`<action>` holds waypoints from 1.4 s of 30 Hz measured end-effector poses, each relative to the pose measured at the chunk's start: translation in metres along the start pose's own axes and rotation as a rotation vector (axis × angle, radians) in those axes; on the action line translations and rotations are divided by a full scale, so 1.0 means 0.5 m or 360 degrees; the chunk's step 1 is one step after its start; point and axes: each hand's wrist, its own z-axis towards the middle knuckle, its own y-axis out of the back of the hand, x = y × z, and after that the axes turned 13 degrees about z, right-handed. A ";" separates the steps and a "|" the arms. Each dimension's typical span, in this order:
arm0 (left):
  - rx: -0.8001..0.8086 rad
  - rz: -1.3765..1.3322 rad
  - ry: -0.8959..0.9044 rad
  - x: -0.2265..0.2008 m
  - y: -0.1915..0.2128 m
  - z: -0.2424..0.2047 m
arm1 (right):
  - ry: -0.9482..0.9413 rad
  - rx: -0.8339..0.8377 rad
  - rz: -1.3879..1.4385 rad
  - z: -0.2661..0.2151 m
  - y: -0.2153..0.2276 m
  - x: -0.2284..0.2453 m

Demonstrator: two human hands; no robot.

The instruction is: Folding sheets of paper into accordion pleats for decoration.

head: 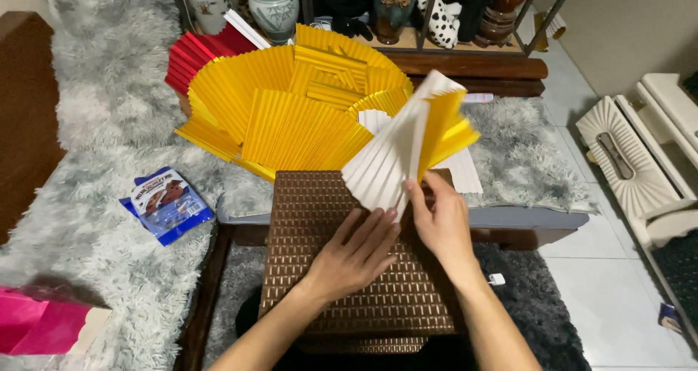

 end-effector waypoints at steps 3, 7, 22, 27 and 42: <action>-0.0186 0.0062 0.0016 -0.003 -0.005 -0.013 | 0.0461 0.0069 -0.0279 0.025 0.027 0.050; -0.0260 0.0093 0.0068 0.014 -0.011 -0.024 | 0.1081 0.0003 -0.0904 0.031 0.006 -0.037; 0.1051 -0.0432 0.0185 0.008 0.020 -0.107 | 0.0615 0.1044 -0.0290 -0.069 -0.060 -0.187; 0.1214 -0.0412 0.0091 -0.007 0.003 -0.123 | 0.0555 0.1305 -0.0664 -0.088 -0.067 -0.113; 0.1116 -0.0665 0.0300 0.009 0.012 -0.122 | 0.0461 0.0902 -0.0669 -0.111 0.061 -0.215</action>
